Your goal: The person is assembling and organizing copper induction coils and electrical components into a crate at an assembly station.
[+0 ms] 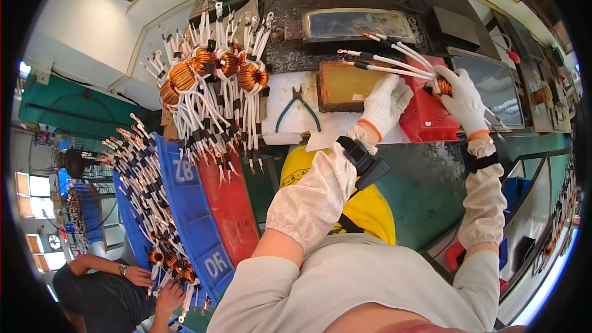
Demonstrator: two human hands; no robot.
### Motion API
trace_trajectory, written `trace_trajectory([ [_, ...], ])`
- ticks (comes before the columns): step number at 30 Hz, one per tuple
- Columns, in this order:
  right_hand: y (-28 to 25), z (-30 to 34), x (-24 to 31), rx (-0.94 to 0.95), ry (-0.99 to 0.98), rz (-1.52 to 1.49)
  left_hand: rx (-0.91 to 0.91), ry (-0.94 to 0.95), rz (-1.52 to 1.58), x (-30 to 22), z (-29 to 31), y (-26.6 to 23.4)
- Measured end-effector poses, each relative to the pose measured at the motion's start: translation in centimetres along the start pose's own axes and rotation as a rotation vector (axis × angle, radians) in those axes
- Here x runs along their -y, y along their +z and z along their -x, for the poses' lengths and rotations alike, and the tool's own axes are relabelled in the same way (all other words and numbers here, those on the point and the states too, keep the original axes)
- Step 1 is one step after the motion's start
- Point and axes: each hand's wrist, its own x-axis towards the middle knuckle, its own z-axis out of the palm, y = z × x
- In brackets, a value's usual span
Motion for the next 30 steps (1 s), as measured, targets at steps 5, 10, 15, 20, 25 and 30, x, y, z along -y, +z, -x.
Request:
trace_trajectory([
  [5,0.0,0.1,-0.9,0.016,0.016,0.002,0.069,-0.020,-0.023,1.0,-1.5,1.0],
  [10,0.3,-0.6,-1.0,0.022,0.008,-0.003,0.083,0.050,-0.102,1.1,-3.0,1.3],
  [15,0.3,-1.0,-0.9,0.027,-0.017,0.000,0.150,0.091,-0.060,0.1,-4.1,0.9],
  [20,0.4,-0.9,-1.1,0.076,0.021,-0.001,0.068,0.140,-0.113,0.3,-3.7,1.6],
  [25,0.4,-0.9,-1.3,0.052,-0.036,-0.011,0.038,0.160,-0.110,0.5,-3.3,1.5],
  [30,0.0,-1.3,-1.9,0.102,-0.078,-0.040,0.176,-0.092,-0.364,0.2,-0.3,1.4],
])
